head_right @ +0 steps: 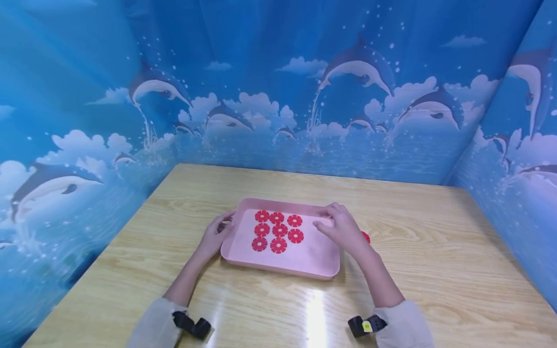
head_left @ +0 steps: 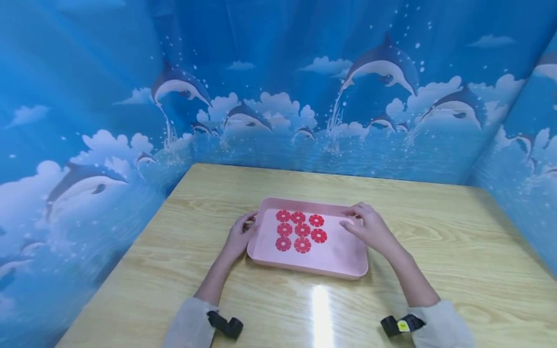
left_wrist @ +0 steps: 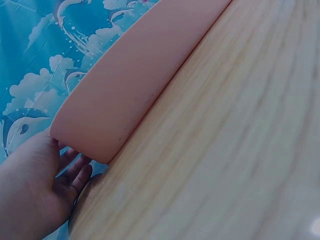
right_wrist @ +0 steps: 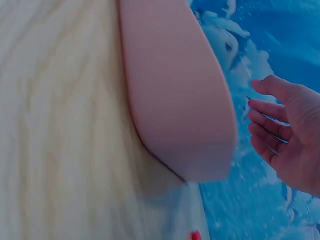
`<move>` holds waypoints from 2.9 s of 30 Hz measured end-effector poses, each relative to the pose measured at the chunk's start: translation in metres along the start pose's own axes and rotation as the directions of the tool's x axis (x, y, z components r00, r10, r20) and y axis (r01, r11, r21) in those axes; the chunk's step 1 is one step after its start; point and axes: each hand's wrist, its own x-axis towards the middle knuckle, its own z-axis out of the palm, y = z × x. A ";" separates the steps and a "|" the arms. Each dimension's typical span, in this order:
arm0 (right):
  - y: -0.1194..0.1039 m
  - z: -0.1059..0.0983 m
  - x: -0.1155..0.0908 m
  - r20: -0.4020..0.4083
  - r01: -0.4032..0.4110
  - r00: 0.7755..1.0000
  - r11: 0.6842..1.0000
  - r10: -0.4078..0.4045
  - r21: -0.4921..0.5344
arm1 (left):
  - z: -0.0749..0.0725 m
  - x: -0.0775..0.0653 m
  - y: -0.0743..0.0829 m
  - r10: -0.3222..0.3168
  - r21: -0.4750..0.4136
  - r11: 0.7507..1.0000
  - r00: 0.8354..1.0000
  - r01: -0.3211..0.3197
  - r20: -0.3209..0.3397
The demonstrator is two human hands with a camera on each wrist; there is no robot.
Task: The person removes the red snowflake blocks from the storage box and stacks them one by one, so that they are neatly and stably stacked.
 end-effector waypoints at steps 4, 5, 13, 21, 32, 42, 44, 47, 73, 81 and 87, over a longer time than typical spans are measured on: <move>-0.007 0.023 0.008 0.036 -0.019 0.999 0.999 0.018 0.029 | 0.001 0.002 -0.005 0.001 -0.004 1.000 1.000 -0.001 -0.011; -0.007 0.028 0.009 0.045 -0.029 0.999 0.999 0.027 0.045 | 0.000 0.000 0.001 -0.002 -0.007 1.000 1.000 0.002 -0.010; -0.002 0.053 0.007 0.078 -0.046 0.996 0.995 0.039 0.089 | 0.000 -0.004 0.012 0.008 -0.025 1.000 1.000 -0.008 -0.006; -0.001 0.060 0.006 0.112 -0.145 0.983 0.989 0.145 -0.013 | 0.002 0.007 -0.018 -0.004 0.008 1.000 1.000 0.004 -0.026; 0.000 0.064 0.006 0.144 -0.136 0.978 0.986 0.149 -0.097 | 0.001 0.007 -0.019 0.006 0.026 1.000 1.000 -0.005 -0.022; -0.001 0.063 0.004 0.137 -0.093 0.984 0.986 0.113 -0.142 | -0.001 -0.004 0.013 0.016 0.001 1.000 1.000 -0.016 -0.008; -0.001 0.063 0.004 0.131 -0.090 0.985 0.985 0.109 -0.149 | 0.000 -0.002 0.006 0.017 0.006 1.000 1.000 -0.017 -0.013; 0.000 0.063 0.003 0.121 -0.085 0.987 0.984 0.105 -0.157 | 0.003 0.003 -0.009 0.029 0.007 1.000 0.999 -0.029 -0.017; -0.001 0.023 -0.006 0.005 -0.112 0.994 0.992 0.113 -0.066 | 0.005 0.005 -0.020 0.017 -0.019 1.000 0.999 -0.017 -0.030; 0.007 -0.001 -0.014 -0.034 -0.086 0.996 0.989 0.083 -0.121 | 0.001 -0.003 0.001 0.017 -0.027 0.999 1.000 -0.018 -0.022; 0.016 -0.019 -0.020 -0.068 -0.106 0.993 0.987 0.098 -0.124 | -0.001 -0.007 0.009 0.032 -0.027 0.999 0.999 -0.032 -0.011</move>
